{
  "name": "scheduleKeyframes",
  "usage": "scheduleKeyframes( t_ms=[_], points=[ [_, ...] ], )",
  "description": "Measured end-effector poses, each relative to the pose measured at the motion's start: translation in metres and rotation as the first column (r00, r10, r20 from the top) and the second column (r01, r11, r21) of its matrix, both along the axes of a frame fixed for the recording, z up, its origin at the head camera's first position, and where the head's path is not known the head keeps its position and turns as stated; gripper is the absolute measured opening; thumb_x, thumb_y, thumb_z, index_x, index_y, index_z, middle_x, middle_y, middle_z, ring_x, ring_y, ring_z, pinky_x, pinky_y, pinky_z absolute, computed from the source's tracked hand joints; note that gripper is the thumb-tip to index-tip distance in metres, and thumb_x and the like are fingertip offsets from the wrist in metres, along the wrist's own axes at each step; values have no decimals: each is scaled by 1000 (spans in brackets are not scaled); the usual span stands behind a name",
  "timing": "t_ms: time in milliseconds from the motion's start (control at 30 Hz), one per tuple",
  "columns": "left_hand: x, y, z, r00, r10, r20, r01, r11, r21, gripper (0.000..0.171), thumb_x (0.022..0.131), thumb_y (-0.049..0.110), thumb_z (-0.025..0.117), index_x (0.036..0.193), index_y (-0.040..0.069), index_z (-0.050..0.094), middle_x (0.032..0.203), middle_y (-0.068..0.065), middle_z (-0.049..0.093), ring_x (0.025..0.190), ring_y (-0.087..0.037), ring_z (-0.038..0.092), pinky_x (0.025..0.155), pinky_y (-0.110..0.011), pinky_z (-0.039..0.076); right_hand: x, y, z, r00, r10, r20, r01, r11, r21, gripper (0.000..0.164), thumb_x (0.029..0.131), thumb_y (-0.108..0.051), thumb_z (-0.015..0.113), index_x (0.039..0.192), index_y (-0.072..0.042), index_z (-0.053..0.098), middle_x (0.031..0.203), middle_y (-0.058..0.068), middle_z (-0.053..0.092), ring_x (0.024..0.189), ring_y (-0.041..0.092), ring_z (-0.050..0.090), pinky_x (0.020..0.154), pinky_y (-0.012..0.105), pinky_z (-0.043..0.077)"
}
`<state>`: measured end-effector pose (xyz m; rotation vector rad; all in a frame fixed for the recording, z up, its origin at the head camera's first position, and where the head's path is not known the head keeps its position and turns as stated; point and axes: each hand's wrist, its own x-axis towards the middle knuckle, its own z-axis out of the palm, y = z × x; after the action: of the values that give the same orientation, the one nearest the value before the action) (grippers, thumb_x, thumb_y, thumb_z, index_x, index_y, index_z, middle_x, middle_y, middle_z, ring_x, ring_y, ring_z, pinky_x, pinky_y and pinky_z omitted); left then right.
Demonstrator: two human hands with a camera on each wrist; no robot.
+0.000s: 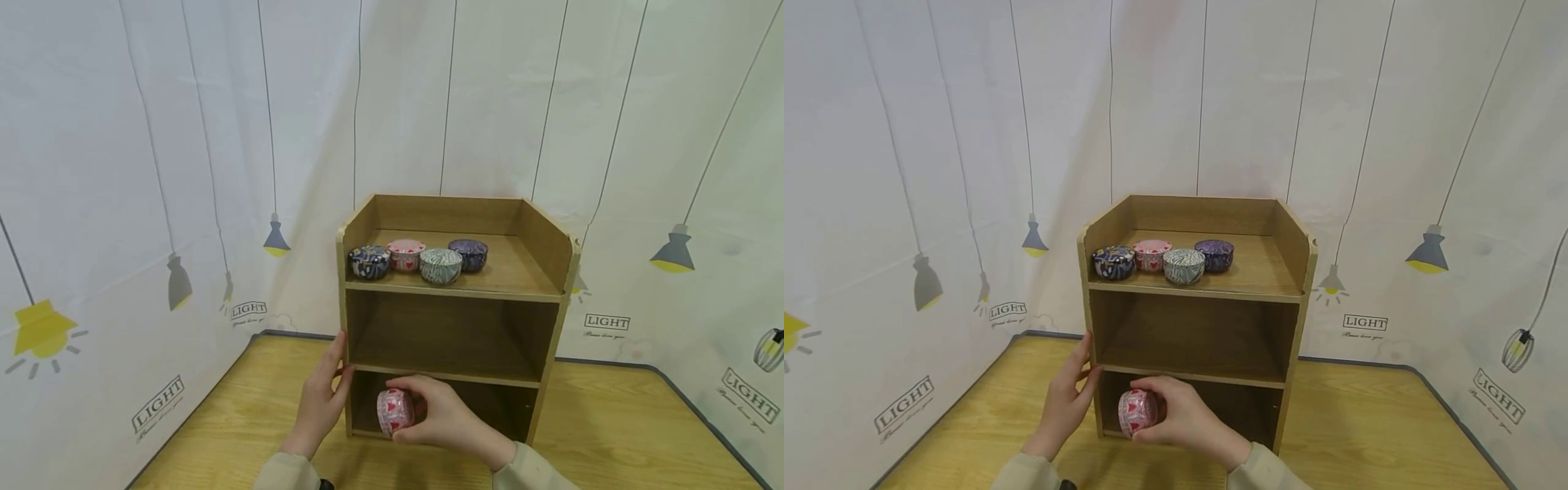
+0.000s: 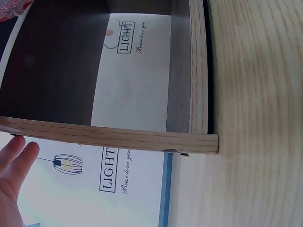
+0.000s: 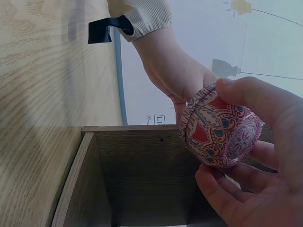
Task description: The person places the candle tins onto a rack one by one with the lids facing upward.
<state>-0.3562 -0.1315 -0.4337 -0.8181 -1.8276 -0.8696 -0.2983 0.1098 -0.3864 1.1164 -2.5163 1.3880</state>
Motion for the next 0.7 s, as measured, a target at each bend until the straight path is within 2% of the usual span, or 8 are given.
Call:
scheduleKeyframes(
  t_ms=[267,467,700],
  points=[
    [0,0,0,1000,4,0,-4,1000,3,74,82,-12,67,148,0,37,145,-12,46,119,-25,55,72,-40,59,0,1,4,999,-10,-36,10,1000,4,63,72,-16,87,128,-4,60,108,-2,64,87,9,61,72,27,57],
    [0,0,-1,1000,12,-5,-12,1000,1,74,81,-13,68,147,-1,37,146,-12,45,120,-24,54,72,-40,59,0,1,6,999,-26,-33,26,1000,16,61,73,-20,87,126,-9,61,105,-5,63,87,9,60,75,30,57],
    [0,0,-1,1000,12,-9,-12,1000,0,74,81,-12,68,147,0,38,146,-12,45,122,-22,53,72,-40,59,1,1,10,999,-27,-22,27,1000,5,59,73,-21,86,125,-8,61,104,-4,63,86,10,61,75,30,57]
  ],
)
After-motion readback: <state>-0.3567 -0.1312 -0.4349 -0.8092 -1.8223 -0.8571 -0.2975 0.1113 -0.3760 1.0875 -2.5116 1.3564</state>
